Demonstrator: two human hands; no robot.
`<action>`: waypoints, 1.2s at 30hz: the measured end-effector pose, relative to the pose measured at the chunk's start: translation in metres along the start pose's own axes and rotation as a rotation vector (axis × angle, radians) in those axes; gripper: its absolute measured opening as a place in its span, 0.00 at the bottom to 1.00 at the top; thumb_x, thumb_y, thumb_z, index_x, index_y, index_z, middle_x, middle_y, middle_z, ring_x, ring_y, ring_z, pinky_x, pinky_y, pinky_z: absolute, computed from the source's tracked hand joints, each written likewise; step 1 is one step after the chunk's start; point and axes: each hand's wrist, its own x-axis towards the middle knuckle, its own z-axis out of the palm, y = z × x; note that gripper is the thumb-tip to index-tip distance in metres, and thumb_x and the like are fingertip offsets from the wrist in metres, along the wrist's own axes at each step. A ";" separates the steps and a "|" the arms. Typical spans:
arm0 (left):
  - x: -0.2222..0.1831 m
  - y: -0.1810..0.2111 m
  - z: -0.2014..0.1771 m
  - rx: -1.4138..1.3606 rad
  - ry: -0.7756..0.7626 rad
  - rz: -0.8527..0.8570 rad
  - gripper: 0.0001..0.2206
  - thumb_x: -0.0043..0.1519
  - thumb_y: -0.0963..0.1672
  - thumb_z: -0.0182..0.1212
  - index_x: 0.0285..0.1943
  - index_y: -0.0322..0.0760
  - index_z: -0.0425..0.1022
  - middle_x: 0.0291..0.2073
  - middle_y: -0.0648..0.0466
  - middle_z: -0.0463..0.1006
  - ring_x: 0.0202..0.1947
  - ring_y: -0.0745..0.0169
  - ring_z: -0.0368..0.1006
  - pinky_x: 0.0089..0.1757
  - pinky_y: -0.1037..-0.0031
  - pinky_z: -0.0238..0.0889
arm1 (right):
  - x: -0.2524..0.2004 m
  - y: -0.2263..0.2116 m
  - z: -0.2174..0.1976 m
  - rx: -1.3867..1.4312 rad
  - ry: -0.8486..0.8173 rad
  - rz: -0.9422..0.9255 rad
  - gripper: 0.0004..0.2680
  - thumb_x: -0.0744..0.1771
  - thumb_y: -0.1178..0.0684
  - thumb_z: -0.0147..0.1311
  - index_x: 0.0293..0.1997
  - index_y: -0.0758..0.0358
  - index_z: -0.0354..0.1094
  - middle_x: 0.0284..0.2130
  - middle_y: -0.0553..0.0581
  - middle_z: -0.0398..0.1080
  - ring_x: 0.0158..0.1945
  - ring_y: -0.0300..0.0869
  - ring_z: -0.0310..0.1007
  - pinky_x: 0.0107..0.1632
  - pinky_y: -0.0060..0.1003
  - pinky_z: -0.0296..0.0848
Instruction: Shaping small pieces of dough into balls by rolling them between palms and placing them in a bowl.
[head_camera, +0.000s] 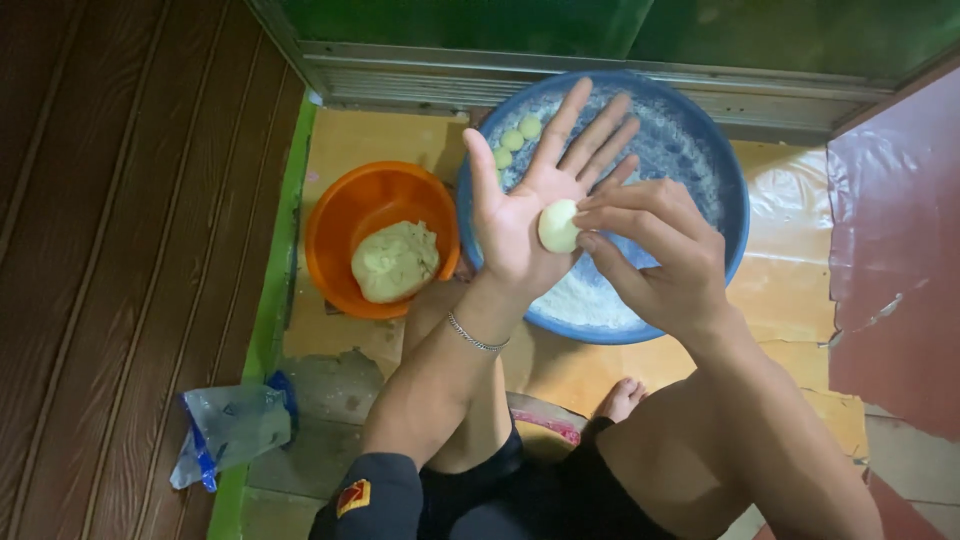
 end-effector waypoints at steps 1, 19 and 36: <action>0.000 0.000 0.000 0.005 -0.005 -0.007 0.49 0.57 0.67 0.24 0.84 0.40 0.41 0.79 0.37 0.45 0.81 0.43 0.39 0.71 0.57 0.38 | 0.000 0.001 -0.001 -0.003 -0.006 0.009 0.09 0.62 0.70 0.66 0.43 0.72 0.76 0.43 0.61 0.75 0.47 0.48 0.72 0.54 0.42 0.68; 0.002 -0.013 -0.018 0.192 -0.156 -0.004 0.48 0.57 0.66 0.26 0.84 0.40 0.41 0.81 0.39 0.46 0.83 0.47 0.40 0.76 0.60 0.35 | -0.003 0.010 -0.011 -0.361 0.011 -0.210 0.08 0.61 0.66 0.69 0.37 0.65 0.73 0.41 0.55 0.78 0.45 0.45 0.75 0.51 0.43 0.67; -0.002 0.001 0.023 -0.106 0.026 -0.106 0.52 0.53 0.68 0.26 0.83 0.40 0.38 0.78 0.31 0.41 0.78 0.38 0.37 0.71 0.53 0.32 | -0.009 0.016 -0.037 0.072 0.015 0.261 0.05 0.65 0.69 0.40 0.36 0.74 0.63 0.37 0.65 0.72 0.32 0.45 0.60 0.39 0.36 0.63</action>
